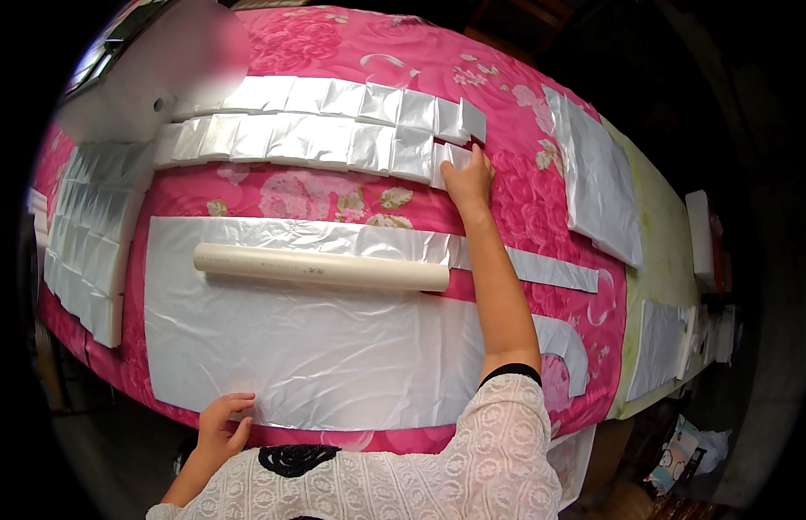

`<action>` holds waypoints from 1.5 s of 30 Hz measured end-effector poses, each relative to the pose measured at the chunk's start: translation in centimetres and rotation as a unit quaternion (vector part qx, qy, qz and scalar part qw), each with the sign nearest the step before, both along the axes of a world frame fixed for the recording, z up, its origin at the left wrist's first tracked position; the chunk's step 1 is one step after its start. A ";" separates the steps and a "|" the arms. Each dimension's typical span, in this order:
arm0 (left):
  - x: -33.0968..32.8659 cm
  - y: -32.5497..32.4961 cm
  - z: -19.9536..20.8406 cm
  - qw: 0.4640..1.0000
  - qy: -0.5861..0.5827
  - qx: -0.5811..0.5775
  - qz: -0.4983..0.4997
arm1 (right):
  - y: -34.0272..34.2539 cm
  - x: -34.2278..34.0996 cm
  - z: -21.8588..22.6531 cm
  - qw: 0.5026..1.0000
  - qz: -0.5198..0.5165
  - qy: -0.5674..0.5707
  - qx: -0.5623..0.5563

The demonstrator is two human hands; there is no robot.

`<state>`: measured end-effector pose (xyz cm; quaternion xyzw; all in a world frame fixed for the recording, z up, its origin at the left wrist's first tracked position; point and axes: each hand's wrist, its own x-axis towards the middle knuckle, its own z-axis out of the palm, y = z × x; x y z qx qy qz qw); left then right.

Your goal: The person repeatedly wraps small white rectangular items in clear plastic film using a cylindrical rolling tool. They smooth the film over each item, roll it tightly, and place the wrapped unit on a growing stack on the pink floral tablecloth.

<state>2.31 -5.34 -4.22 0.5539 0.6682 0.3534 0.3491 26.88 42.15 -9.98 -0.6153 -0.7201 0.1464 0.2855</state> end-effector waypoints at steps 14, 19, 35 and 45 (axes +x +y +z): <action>0.3 0.1 0.0 1.000 -0.007 -0.030 0.002 | -0.2 -0.7 0.3 0.996 -0.040 -0.072 -0.026; 0.4 0.3 -0.1 1.000 -0.006 -0.029 -0.004 | -0.1 0.0 -0.2 0.998 -0.037 -0.045 -0.010; 0.3 0.1 -0.1 1.000 0.020 0.007 -0.011 | 1.4 -1.6 -0.1 0.990 -0.020 0.143 0.003; -0.2 0.0 -0.2 0.999 0.040 0.012 -0.003 | 6.7 0.0 1.5 0.974 0.080 -0.159 0.141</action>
